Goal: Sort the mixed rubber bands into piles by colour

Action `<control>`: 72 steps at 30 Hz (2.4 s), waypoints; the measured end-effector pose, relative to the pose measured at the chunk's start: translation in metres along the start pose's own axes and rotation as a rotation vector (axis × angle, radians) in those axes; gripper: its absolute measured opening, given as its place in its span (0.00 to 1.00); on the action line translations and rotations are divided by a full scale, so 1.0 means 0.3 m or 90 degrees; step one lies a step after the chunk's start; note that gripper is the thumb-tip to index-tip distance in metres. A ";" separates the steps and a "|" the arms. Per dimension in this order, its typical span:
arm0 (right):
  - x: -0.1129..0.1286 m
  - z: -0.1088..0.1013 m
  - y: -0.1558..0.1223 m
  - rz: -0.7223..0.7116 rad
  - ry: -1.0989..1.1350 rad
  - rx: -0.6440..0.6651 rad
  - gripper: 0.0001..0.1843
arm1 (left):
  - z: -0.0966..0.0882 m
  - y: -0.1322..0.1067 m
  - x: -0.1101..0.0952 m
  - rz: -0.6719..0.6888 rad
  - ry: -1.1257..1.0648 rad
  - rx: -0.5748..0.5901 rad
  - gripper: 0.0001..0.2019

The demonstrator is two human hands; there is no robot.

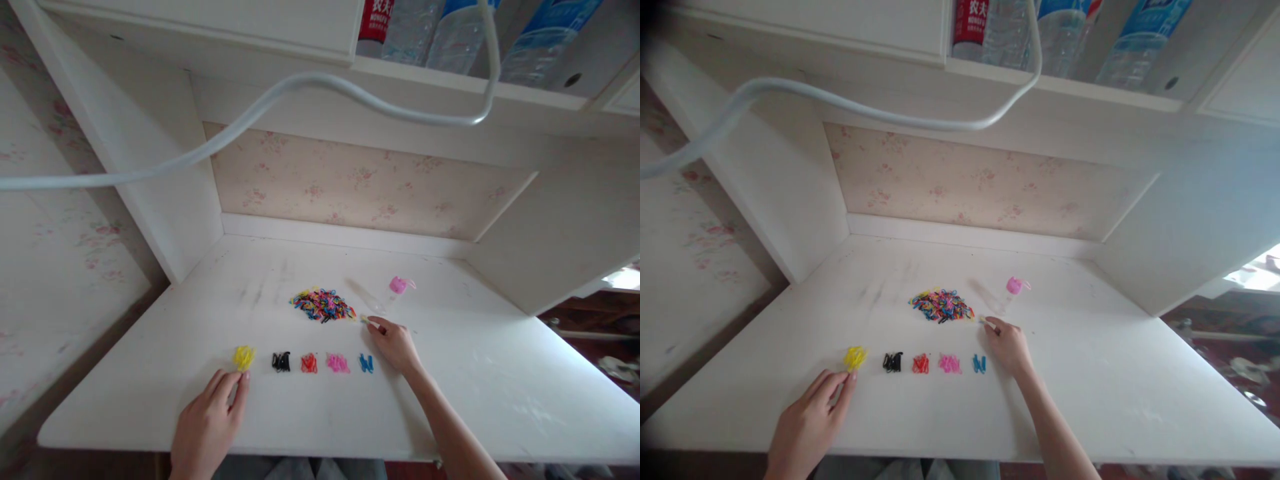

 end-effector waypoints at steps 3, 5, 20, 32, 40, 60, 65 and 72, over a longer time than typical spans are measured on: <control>0.009 0.009 0.014 -0.008 -0.008 0.008 0.18 | -0.006 -0.001 -0.005 -0.004 0.001 0.000 0.12; 0.011 0.015 0.023 -0.007 -0.010 0.004 0.18 | -0.010 0.000 -0.008 0.000 0.001 -0.008 0.12; -0.025 0.000 0.011 0.041 0.081 -0.110 0.24 | -0.017 0.002 -0.014 0.011 0.001 -0.013 0.12; -0.029 -0.003 0.043 0.034 0.159 -0.115 0.29 | -0.010 0.003 -0.009 0.003 0.009 -0.014 0.11; 0.012 0.039 0.102 0.022 0.231 -0.098 0.26 | -0.007 0.001 -0.005 -0.003 0.001 -0.011 0.11; 0.015 0.025 0.075 0.059 0.296 -0.145 0.30 | -0.021 0.004 -0.008 -0.002 -0.029 -0.027 0.10; 0.021 0.032 0.081 0.051 0.292 -0.139 0.27 | -0.014 0.002 -0.001 -0.009 -0.016 -0.020 0.10; 0.020 0.051 0.077 0.072 0.335 -0.110 0.26 | -0.011 0.000 0.000 -0.005 -0.014 -0.025 0.10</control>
Point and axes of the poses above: each hand's wrist, its own y-axis towards the middle knuckle, its own z-axis out of the palm, x = y × z, the point moved 8 cm from there along y, towards the middle knuckle, and after that the axes turned 14 degrees about -z, right-handed, at the moved point
